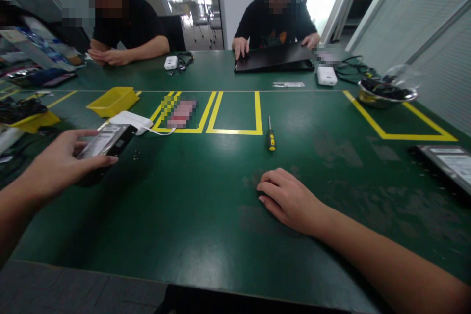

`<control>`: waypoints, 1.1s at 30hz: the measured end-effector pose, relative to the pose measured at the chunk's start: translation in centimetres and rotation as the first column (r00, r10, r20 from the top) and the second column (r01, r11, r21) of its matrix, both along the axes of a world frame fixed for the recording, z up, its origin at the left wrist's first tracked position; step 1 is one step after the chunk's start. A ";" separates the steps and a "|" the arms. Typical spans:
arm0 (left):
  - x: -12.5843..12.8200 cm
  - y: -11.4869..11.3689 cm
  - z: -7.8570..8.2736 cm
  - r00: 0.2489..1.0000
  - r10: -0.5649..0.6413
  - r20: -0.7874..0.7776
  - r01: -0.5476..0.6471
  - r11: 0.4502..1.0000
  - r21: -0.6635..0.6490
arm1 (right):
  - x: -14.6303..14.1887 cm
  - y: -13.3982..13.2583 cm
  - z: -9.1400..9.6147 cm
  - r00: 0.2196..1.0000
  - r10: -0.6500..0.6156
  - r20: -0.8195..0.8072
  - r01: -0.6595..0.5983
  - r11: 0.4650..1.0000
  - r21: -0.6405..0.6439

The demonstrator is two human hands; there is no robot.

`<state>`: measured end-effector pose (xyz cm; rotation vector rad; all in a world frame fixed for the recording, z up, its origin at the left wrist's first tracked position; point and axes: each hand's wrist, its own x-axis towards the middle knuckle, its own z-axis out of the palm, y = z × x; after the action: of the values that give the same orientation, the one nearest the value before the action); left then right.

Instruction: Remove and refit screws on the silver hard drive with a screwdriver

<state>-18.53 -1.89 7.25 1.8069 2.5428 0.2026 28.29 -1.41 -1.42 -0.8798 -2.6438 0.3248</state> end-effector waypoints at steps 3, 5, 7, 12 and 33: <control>4.6 0.3 0.3 0.990 -0.035 0.139 0.039 0.999 -0.027 | 0.0 0.1 0.0 1.000 -0.002 0.007 0.002 1.000 -0.004; 8.0 0.5 0.1 0.979 -0.151 0.135 0.159 0.986 -0.052 | 0.0 0.1 0.0 1.000 -0.004 0.014 0.004 1.000 0.000; 11.3 0.7 -0.5 0.954 -0.262 0.147 0.272 0.961 -0.055 | -0.1 0.1 0.0 1.000 -0.005 0.023 0.005 1.000 0.009; 18.2 1.3 -3.2 0.916 -0.390 0.097 0.393 0.919 -0.024 | -0.4 0.0 0.0 0.999 -0.023 0.040 0.022 0.999 0.032; 25.1 -1.1 -5.0 0.851 -0.518 -0.086 0.517 0.855 -0.040 | -0.4 -0.6 0.3 0.983 -0.094 -0.158 0.115 0.985 0.125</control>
<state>6.54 -3.00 2.24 2.4568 1.9838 0.0850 27.86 -1.98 -1.15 -0.9087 -2.4377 0.1781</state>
